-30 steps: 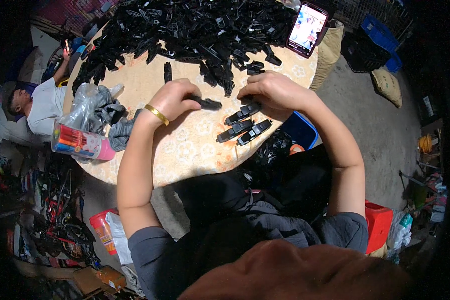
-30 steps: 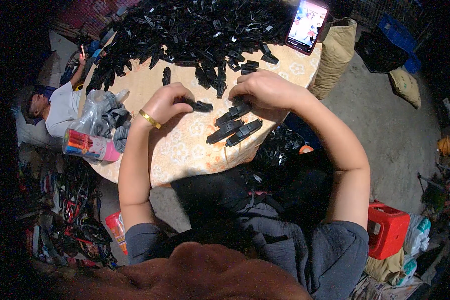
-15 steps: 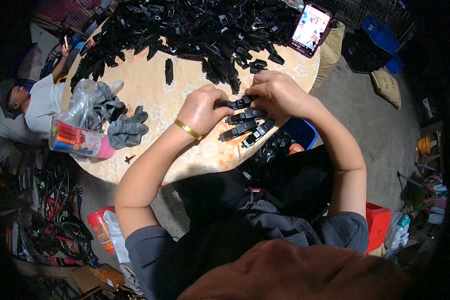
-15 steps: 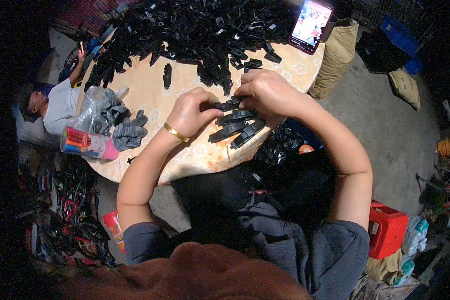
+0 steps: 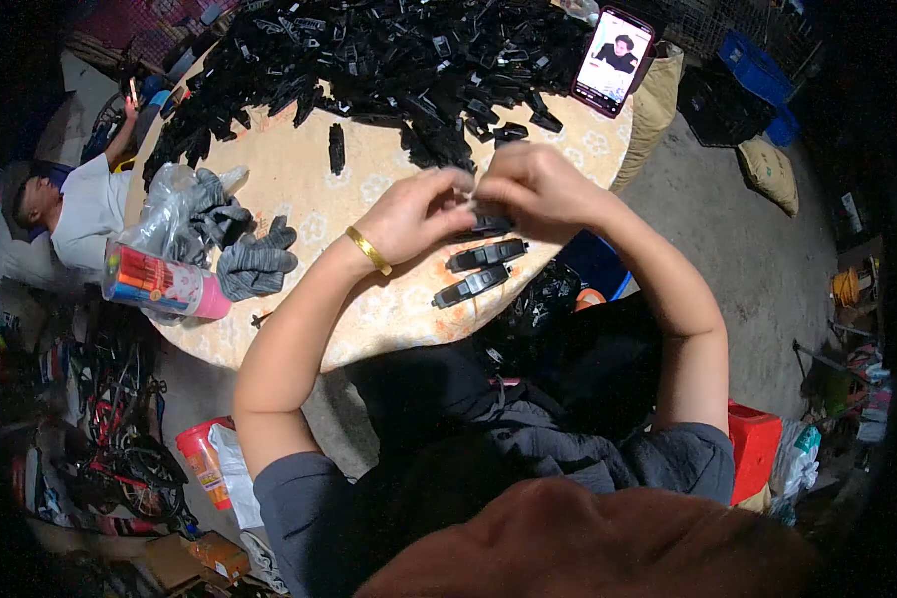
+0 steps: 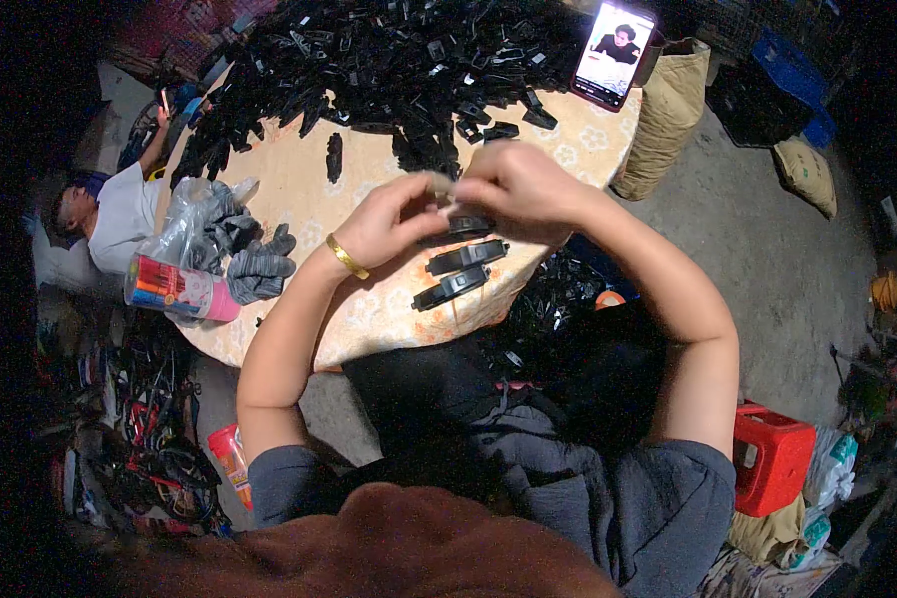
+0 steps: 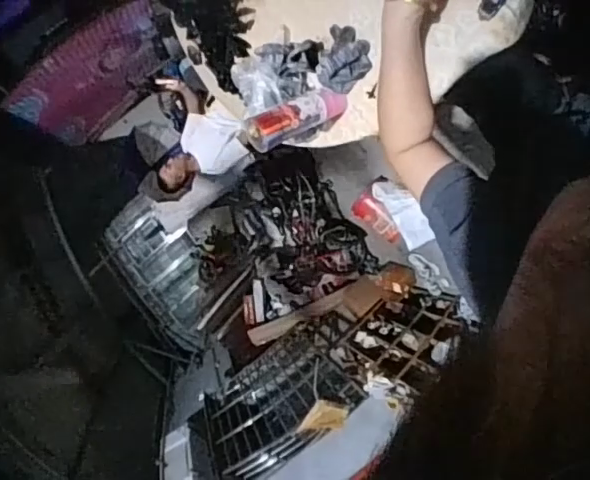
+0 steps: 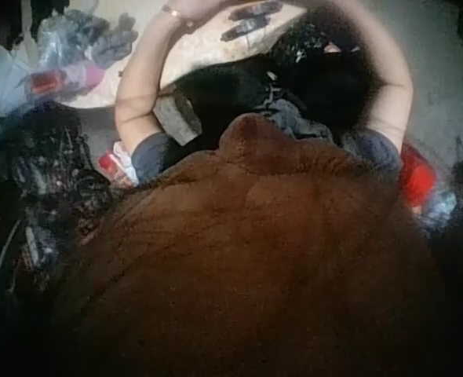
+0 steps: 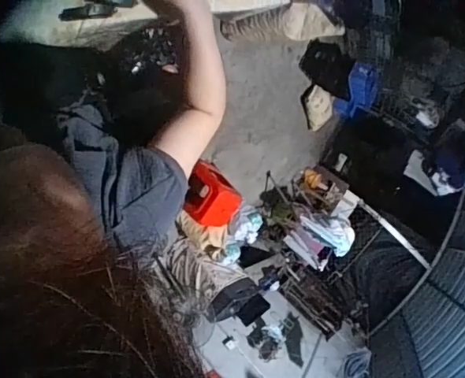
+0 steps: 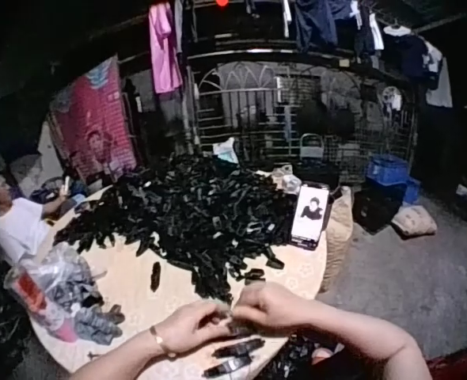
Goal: The person assembles plastic components by connecting small plastic pieces together by hand and places the assembled units in a row on the table. The person also operates a smartphone.
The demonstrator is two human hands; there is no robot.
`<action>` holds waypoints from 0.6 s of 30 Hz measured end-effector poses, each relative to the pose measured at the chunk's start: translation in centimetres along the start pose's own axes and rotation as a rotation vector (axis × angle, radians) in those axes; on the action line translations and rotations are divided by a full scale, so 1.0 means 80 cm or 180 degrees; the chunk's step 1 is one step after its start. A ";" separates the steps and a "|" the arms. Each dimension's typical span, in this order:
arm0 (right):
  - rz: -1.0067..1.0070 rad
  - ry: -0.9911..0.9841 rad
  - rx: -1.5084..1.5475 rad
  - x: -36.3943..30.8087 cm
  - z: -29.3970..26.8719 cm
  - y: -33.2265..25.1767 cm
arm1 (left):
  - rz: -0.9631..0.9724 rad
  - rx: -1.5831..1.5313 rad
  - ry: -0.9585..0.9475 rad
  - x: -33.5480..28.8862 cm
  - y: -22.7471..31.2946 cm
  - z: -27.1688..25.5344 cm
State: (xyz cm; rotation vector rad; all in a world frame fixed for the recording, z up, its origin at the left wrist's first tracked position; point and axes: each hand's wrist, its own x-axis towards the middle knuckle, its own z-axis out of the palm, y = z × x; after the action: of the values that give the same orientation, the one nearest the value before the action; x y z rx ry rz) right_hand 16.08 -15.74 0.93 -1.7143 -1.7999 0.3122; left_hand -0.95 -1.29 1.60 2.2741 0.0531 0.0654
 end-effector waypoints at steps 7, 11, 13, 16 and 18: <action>0.0350 0.0901 -0.1939 0.012 0.006 0.036 | 0.0710 0.1450 0.1097 0.015 -0.018 0.013; 0.0067 0.1005 -0.1815 0.009 0.005 0.042 | 0.0693 0.1355 0.1296 0.014 -0.025 0.010; -0.0132 0.1089 -0.1894 0.006 0.003 0.042 | 0.0572 0.1526 0.1295 0.012 -0.027 0.008; -0.0164 0.0953 -0.1816 -0.001 0.001 0.031 | 0.0432 0.1357 0.1392 0.015 -0.033 0.011; 0.0010 0.0739 -0.1670 -0.004 -0.002 0.024 | 0.0654 0.1455 0.1577 0.019 -0.029 0.007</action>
State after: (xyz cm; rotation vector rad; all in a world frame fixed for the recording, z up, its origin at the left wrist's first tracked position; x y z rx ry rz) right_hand 17.74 -15.80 -0.16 -1.9991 -1.8029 -0.3808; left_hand 0.55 -0.11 -0.49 2.6548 0.1023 0.7957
